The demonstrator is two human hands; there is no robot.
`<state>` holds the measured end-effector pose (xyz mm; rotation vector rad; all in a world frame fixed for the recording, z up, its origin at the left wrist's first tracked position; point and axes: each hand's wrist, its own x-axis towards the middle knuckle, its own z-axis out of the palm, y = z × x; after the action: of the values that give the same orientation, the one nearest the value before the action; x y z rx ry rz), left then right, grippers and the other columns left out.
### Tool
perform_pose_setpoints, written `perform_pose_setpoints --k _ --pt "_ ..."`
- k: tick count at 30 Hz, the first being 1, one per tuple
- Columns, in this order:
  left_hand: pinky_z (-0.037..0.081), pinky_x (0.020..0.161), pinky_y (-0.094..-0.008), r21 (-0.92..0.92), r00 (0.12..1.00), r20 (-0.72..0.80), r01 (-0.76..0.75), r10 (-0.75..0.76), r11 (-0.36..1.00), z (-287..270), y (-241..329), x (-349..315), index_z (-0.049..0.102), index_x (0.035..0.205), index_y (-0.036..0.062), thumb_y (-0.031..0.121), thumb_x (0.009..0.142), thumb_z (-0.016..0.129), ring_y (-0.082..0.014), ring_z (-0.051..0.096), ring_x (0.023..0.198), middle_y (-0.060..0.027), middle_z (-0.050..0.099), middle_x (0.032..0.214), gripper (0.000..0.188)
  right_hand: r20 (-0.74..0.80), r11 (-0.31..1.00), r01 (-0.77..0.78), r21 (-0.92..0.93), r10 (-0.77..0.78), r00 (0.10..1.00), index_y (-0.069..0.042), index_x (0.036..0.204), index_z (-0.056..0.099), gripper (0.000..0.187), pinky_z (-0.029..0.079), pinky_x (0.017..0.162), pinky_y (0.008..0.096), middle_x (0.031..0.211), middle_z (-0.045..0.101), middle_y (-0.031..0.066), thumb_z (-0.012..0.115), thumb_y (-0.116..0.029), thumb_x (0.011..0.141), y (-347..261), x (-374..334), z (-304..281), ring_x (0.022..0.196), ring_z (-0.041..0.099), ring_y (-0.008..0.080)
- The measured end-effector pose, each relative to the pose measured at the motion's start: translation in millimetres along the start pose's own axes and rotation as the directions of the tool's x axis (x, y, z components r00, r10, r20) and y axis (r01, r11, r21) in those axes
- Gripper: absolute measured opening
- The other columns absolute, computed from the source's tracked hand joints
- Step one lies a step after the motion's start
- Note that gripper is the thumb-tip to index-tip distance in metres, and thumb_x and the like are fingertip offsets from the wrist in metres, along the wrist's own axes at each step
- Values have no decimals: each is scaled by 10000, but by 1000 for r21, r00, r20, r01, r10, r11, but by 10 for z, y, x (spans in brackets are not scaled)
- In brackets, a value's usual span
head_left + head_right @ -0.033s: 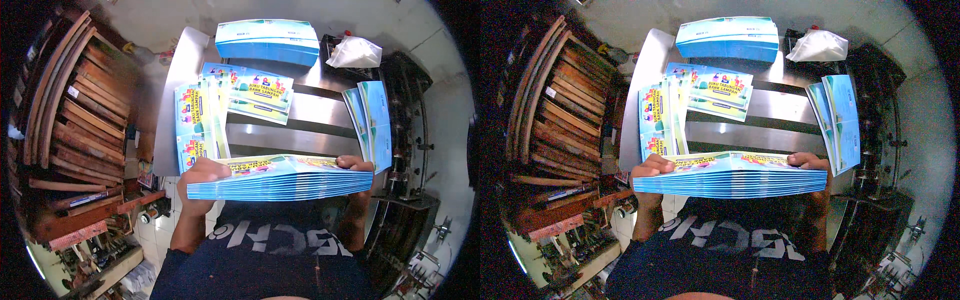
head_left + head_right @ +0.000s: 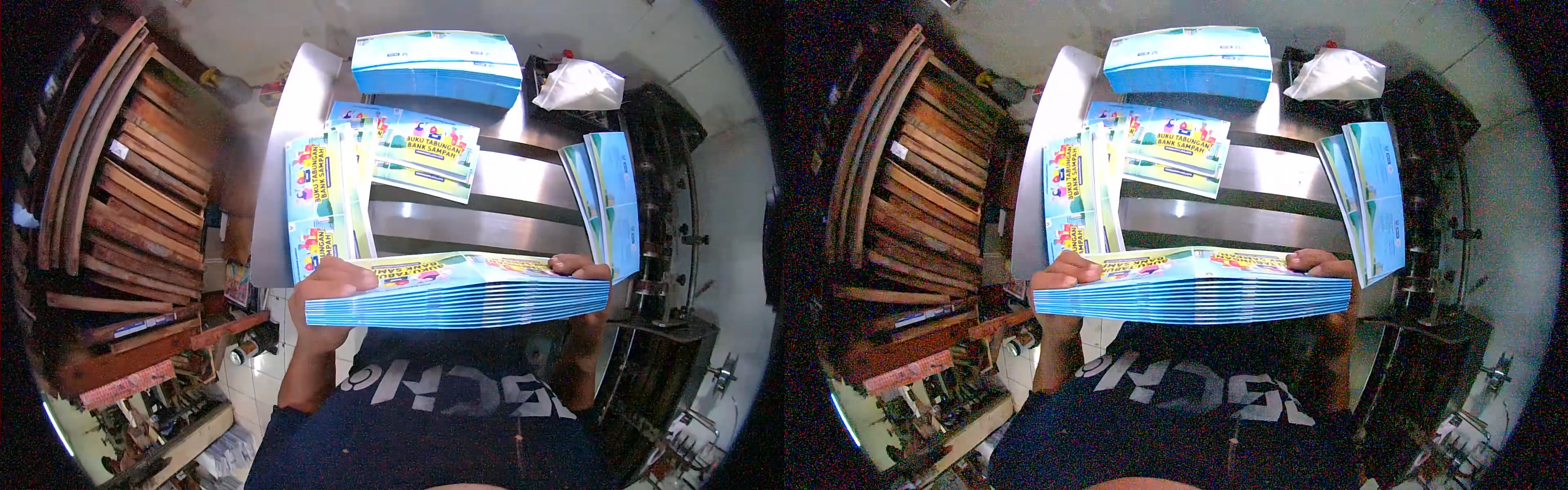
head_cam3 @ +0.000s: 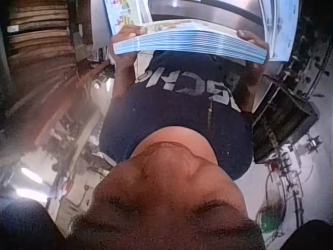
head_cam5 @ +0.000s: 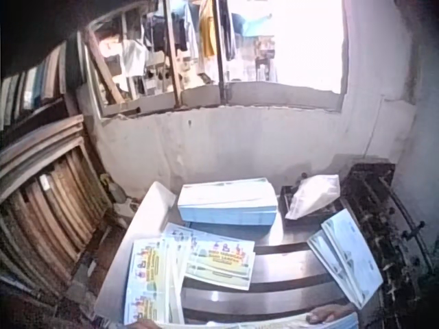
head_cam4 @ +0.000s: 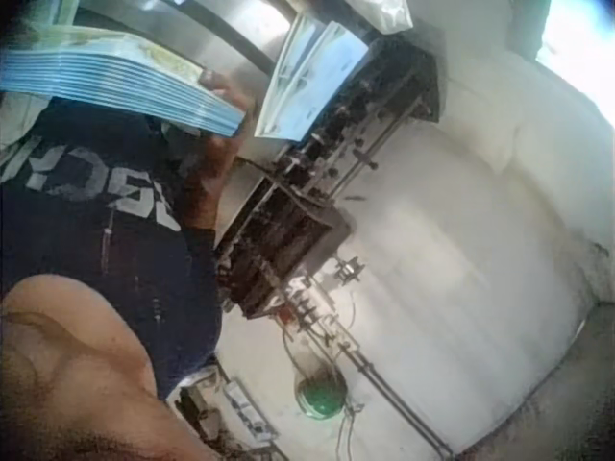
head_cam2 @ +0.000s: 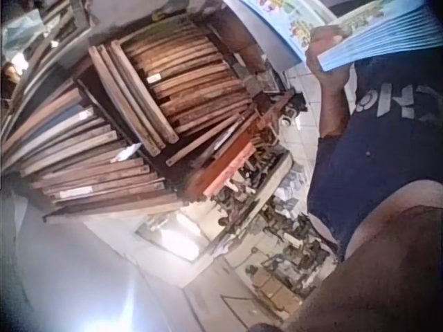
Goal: The person picks up printed paper booklets from a stack and aligns them by hand on a work table, then gathers the aligned booklets into a larger stack.
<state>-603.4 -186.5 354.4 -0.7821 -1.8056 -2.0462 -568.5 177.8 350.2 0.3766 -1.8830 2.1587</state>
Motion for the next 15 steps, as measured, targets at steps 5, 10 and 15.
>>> perform_pose_setpoints --k 5,10,15 --pt "518 782 -375 -57 978 -33 206 -208 977 96 15 -35 579 1104 41 66 807 741 -257 658 901 -165 687 1020 339 -111 996 -70 -60 63 992 -41 1013 525 395 517 842 403 988 649 191 663 -389 889 -140 -47 29 935 637 261" --pt "533 800 -343 94 898 7 437 -439 895 203 -123 -177 579 1069 4 28 771 762 -221 659 944 -166 686 1013 351 -330 844 -431 -319 327 885 -29 1035 536 385 545 724 314 954 646 143 669 -364 900 -144 -170 -128 860 637 184" --pt "520 829 -301 -49 726 -52 684 -685 728 470 -396 -290 576 1036 8 -10 774 760 -162 636 929 -101 670 1017 321 -297 884 -358 -300 269 916 -21 1047 550 559 516 697 263 922 620 53 777 -458 782 296 -502 -616 836 599 116"
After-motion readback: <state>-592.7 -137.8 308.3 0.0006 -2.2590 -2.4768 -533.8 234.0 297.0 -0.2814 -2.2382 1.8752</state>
